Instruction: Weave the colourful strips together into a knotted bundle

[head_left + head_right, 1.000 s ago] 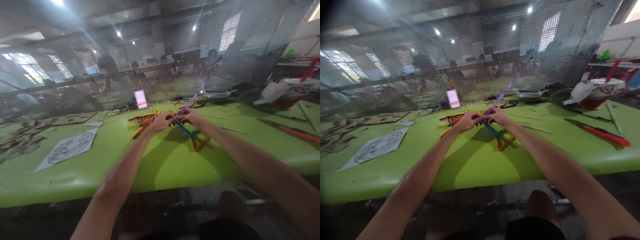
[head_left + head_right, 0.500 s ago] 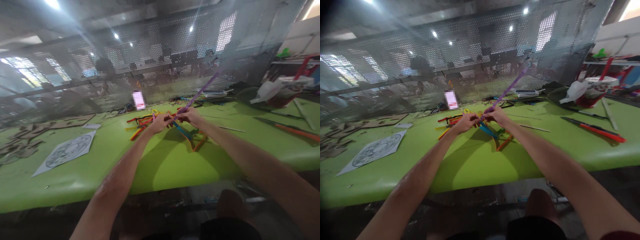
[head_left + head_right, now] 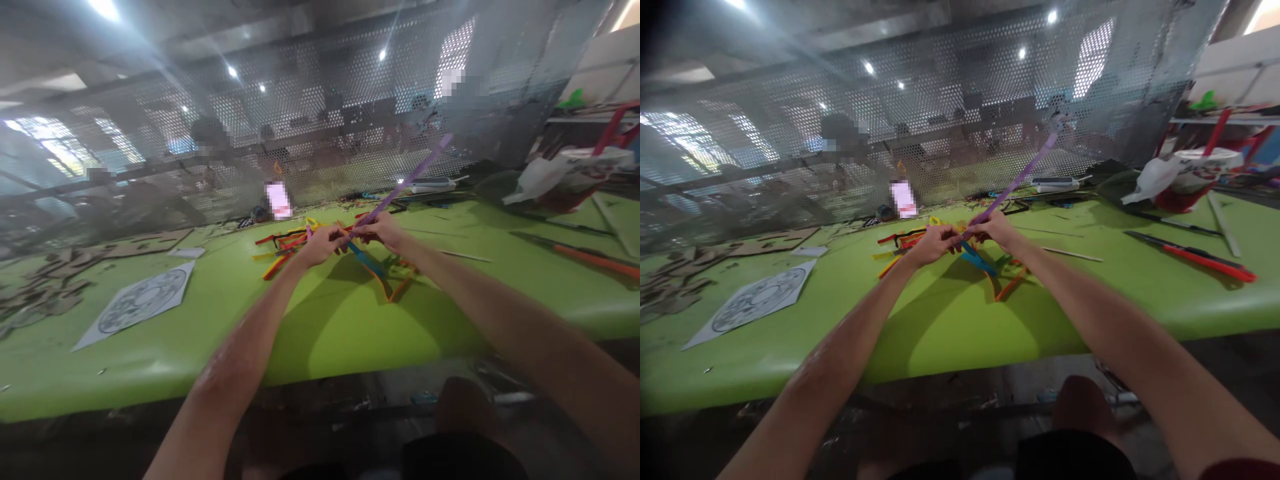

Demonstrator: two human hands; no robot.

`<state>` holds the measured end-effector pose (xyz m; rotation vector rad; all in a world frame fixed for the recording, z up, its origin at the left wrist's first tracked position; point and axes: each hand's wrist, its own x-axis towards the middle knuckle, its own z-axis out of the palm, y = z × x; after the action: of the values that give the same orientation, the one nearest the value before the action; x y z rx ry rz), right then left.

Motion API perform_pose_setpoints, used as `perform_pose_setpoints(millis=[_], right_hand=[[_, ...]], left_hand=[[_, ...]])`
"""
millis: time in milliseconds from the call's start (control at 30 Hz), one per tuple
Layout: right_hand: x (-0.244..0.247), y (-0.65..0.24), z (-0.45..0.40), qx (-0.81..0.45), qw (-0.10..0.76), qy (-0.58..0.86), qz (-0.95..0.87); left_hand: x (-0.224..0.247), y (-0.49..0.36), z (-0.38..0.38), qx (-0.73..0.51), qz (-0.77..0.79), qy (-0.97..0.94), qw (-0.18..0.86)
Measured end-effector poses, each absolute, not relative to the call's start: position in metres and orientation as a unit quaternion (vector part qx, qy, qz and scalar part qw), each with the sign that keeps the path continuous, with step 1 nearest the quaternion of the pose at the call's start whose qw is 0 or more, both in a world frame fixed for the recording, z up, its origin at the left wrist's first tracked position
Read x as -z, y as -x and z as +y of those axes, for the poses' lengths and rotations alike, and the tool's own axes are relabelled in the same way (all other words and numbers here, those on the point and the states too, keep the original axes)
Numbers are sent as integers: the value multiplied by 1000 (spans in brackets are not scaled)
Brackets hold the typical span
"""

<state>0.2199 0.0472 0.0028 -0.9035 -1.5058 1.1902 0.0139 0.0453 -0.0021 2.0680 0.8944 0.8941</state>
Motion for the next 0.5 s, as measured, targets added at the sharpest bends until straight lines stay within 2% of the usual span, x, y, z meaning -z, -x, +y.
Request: perform_pose_setpoints(millis=[233,500], right_hand=[[-2,-226,53,-460,506,386,-619],[1,-210,43,-458,485,390,-635]], left_hand=[[9,-12,53,-339,334,-809,345],[16,-11,58,-347,324,-804,357]])
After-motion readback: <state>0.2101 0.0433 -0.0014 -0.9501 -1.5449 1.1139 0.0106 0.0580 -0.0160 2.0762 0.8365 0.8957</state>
